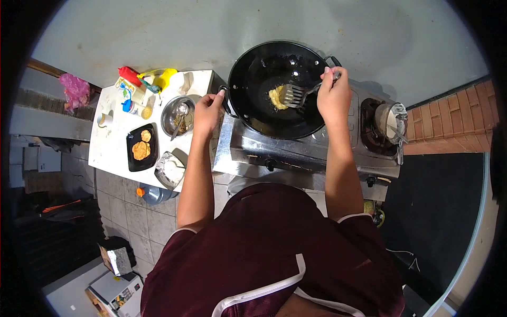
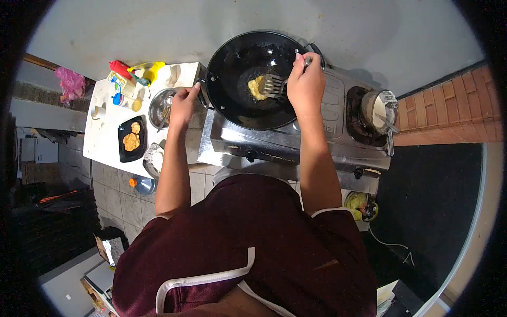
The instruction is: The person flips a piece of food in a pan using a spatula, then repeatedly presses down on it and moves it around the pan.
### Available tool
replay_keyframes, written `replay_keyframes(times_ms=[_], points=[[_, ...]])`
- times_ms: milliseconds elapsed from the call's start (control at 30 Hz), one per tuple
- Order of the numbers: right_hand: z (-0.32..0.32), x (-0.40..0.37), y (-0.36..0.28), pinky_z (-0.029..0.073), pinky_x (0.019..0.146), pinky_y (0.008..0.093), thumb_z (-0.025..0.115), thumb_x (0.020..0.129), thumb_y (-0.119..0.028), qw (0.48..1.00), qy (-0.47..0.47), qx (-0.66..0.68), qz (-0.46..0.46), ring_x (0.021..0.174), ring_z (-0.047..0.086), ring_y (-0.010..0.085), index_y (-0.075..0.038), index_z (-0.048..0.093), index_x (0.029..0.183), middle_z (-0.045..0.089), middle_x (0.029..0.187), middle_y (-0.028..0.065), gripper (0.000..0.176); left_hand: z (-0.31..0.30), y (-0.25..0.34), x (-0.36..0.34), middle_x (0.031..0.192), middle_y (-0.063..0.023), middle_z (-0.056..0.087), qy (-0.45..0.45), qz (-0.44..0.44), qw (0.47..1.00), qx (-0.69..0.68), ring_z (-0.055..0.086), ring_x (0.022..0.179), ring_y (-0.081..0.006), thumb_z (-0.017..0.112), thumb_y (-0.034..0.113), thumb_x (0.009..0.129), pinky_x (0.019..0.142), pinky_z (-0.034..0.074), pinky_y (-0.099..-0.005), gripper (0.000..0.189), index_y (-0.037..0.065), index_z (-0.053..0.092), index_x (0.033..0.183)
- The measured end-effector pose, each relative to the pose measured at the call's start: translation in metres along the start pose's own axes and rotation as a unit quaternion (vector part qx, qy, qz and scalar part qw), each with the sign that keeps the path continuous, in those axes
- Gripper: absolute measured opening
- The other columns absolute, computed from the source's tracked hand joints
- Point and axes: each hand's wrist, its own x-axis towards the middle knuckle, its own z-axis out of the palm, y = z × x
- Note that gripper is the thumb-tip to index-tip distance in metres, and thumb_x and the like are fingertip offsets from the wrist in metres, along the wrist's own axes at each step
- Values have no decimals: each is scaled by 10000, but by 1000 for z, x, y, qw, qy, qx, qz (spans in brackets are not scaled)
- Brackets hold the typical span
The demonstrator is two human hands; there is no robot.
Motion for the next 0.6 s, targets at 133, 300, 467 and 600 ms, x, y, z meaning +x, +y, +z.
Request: replay_keyframes(times_ms=[133, 300, 467, 600], points=[[0, 0, -1, 465, 674, 416, 482, 929, -217, 1000, 1, -5, -8, 737, 614, 353, 4, 507, 957, 634, 782, 152, 224, 0, 2, -1, 666, 20, 525, -1, -1, 1000, -3, 413, 616, -62, 623, 305, 884, 560, 345, -221, 336, -9, 608, 766], [0, 0, -2, 465, 676, 418, 478, 930, -217, 1000, -5, -9, 0, 740, 613, 357, 6, 507, 956, 636, 787, 153, 226, 0, 2, -1, 668, 17, 532, -4, 3, 1000, 1, 419, 614, -62, 624, 307, 883, 561, 349, -219, 338, -11, 610, 769], [-1, 0, -3, 464, 679, 423, 479, 931, -226, 1000, -5, -11, 2, 742, 615, 362, 9, 507, 954, 640, 792, 155, 239, -1, 1, 1, 671, 13, 539, -5, -6, 1000, 1, 427, 617, -63, 624, 307, 883, 566, 353, -219, 337, -11, 611, 772], [-3, -1, -7, 465, 676, 419, 480, 932, -227, 1000, -6, -18, 7, 742, 618, 357, 8, 507, 954, 639, 784, 156, 237, -1, 0, 0, 670, 12, 540, -8, -4, 1000, -4, 429, 617, -63, 625, 305, 883, 567, 354, -218, 331, -10, 612, 780]])
